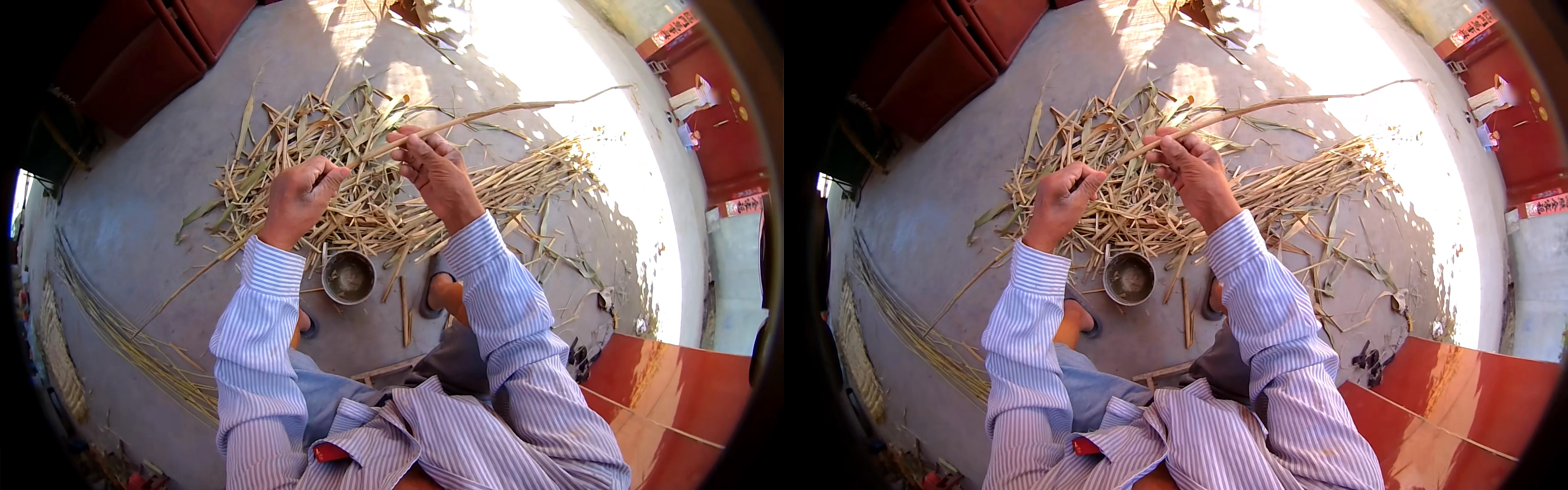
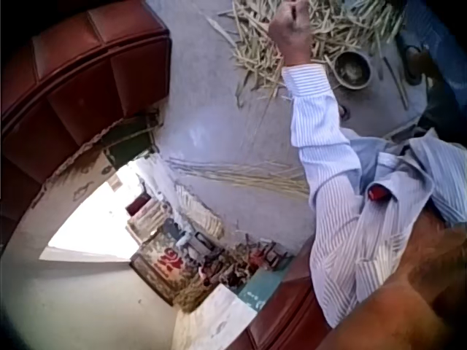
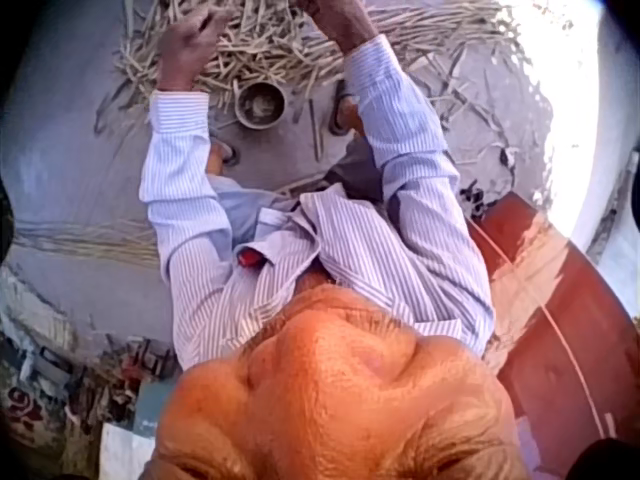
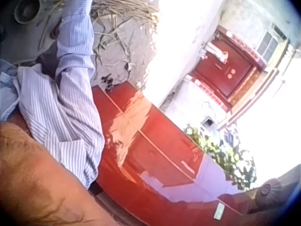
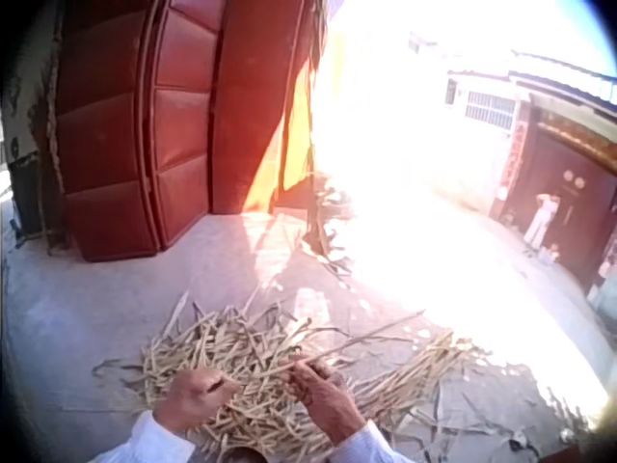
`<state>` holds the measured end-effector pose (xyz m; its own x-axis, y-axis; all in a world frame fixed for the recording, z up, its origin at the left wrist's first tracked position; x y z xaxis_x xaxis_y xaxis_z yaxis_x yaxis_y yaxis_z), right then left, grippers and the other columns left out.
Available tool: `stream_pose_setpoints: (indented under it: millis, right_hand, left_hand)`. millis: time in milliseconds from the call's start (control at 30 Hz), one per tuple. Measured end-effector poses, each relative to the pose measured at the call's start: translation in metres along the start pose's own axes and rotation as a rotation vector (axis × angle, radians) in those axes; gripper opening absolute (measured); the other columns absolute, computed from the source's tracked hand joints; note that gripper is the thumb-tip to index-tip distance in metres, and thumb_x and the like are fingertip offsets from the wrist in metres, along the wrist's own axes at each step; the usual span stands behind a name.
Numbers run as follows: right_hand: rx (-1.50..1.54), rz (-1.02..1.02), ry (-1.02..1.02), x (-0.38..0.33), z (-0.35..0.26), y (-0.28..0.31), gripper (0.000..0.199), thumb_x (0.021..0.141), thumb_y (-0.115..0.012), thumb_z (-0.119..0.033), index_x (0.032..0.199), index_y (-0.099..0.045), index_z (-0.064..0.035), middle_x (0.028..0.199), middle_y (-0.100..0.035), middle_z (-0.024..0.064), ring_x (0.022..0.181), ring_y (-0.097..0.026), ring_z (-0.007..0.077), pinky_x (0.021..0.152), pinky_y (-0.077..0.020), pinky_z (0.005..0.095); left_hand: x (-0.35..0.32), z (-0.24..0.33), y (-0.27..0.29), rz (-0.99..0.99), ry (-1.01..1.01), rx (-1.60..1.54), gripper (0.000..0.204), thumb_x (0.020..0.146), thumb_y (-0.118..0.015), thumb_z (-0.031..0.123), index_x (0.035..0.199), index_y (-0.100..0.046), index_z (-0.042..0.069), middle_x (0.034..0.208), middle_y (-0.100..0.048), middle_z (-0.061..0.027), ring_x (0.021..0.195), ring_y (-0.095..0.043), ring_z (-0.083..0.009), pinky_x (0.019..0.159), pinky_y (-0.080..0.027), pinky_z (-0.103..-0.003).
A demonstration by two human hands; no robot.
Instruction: The person sits on the floor and repeatedly strips dried plant stems by hand, separating the fibrous core from the outer sheath. The stripped fibers are placed into a small metal bowl while the waste is discarded on the floor.
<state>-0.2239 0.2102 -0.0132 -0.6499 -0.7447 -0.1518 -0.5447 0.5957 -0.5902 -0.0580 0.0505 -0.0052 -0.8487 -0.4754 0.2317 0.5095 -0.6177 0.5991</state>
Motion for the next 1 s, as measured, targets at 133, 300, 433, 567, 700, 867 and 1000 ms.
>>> stream_pose_setpoints:
  millis: [133, 300, 433, 567, 700, 867, 1000]
  right_hand:
    - [-0.067, 0.067, 0.111, 0.004, 0.005, -0.011, 0.023, 0.095, -0.062, -0.024, 0.101, -0.063, -0.0022, 0.095, -0.070, 0.0081, 0.076, -0.067, 0.0109, 0.062, -0.0532, 0.0197]
    - [-0.100, 0.202, 0.100, 0.008, 0.008, -0.012, 0.026, 0.091, -0.068, -0.029, 0.087, -0.065, -0.0038, 0.081, -0.068, 0.0046, 0.067, -0.065, 0.0103, 0.057, -0.0518, 0.0207]
    - [-0.059, 0.269, 0.163, 0.014, -0.011, 0.013, 0.024, 0.089, -0.071, -0.026, 0.085, -0.064, -0.0033, 0.077, -0.067, 0.0049, 0.064, -0.064, 0.0107, 0.053, -0.0506, 0.0203]
    - [0.104, 0.487, 0.261, 0.021, -0.056, 0.074, 0.019, 0.089, -0.071, -0.022, 0.085, -0.063, -0.0050, 0.075, -0.065, 0.0043, 0.065, -0.063, 0.0112, 0.052, -0.0510, 0.0183]
    - [0.097, 0.406, 0.207, 0.016, -0.042, 0.072, 0.019, 0.090, -0.069, -0.022, 0.089, -0.063, -0.0048, 0.078, -0.066, 0.0039, 0.069, -0.066, 0.0121, 0.055, -0.0539, 0.0192]
    - [0.056, 0.263, 0.047, 0.004, -0.004, 0.017, 0.019, 0.093, -0.064, -0.022, 0.095, -0.062, -0.0032, 0.084, -0.066, 0.0057, 0.073, -0.064, 0.0117, 0.057, -0.0530, 0.0198]
    - [0.125, 0.463, 0.196, 0.027, -0.040, 0.085, 0.018, 0.094, -0.064, -0.022, 0.095, -0.061, -0.0043, 0.084, -0.066, 0.0056, 0.068, -0.061, 0.0097, 0.055, -0.0506, 0.0185]
  left_hand:
    - [0.001, 0.014, -0.010, 0.105, -0.101, 0.052, 0.025, 0.089, -0.069, 0.023, 0.078, -0.062, 0.002, 0.062, -0.059, -0.0045, 0.051, -0.052, -0.0117, 0.048, -0.039, -0.029]
    - [-0.001, 0.027, -0.002, 0.224, -0.371, 0.278, 0.023, 0.083, -0.072, 0.021, 0.075, -0.059, 0.004, 0.063, -0.057, -0.0107, 0.057, -0.057, -0.0297, 0.051, -0.042, -0.039]
    - [-0.005, 0.012, 0.022, 0.132, -0.355, 0.260, 0.021, 0.083, -0.073, 0.017, 0.074, -0.060, 0.003, 0.065, -0.059, -0.0087, 0.055, -0.056, -0.0231, 0.051, -0.042, -0.035]
    - [-0.025, -0.034, 0.087, -0.030, 0.119, -0.035, 0.020, 0.085, -0.073, 0.016, 0.075, -0.063, 0.001, 0.068, -0.062, -0.0042, 0.057, -0.054, -0.0123, 0.053, -0.042, -0.030]
    - [-0.023, -0.033, 0.078, 0.025, 0.114, -0.152, 0.019, 0.086, -0.072, 0.016, 0.079, -0.065, 0.000, 0.068, -0.063, -0.0018, 0.062, -0.056, -0.0083, 0.053, -0.043, -0.028]
    - [-0.002, 0.013, 0.029, 0.071, -0.207, 0.109, 0.016, 0.086, -0.072, 0.015, 0.082, -0.067, 0.001, 0.067, -0.063, -0.0027, 0.061, -0.058, -0.0090, 0.053, -0.042, -0.028]
    - [-0.003, 0.006, 0.035, 0.025, -0.048, -0.015, 0.015, 0.085, -0.072, 0.016, 0.082, -0.067, 0.002, 0.065, -0.062, -0.0020, 0.058, -0.054, -0.0086, 0.052, -0.041, -0.027]
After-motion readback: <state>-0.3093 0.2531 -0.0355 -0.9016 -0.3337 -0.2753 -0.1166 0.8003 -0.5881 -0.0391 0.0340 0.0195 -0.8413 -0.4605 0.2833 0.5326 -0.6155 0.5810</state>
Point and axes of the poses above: each hand's wrist, its own x-axis towards the middle knuckle, its own y-axis out of the back of the hand, z = x × y, the point moved 1 cm from there along x, towards the middle knuckle
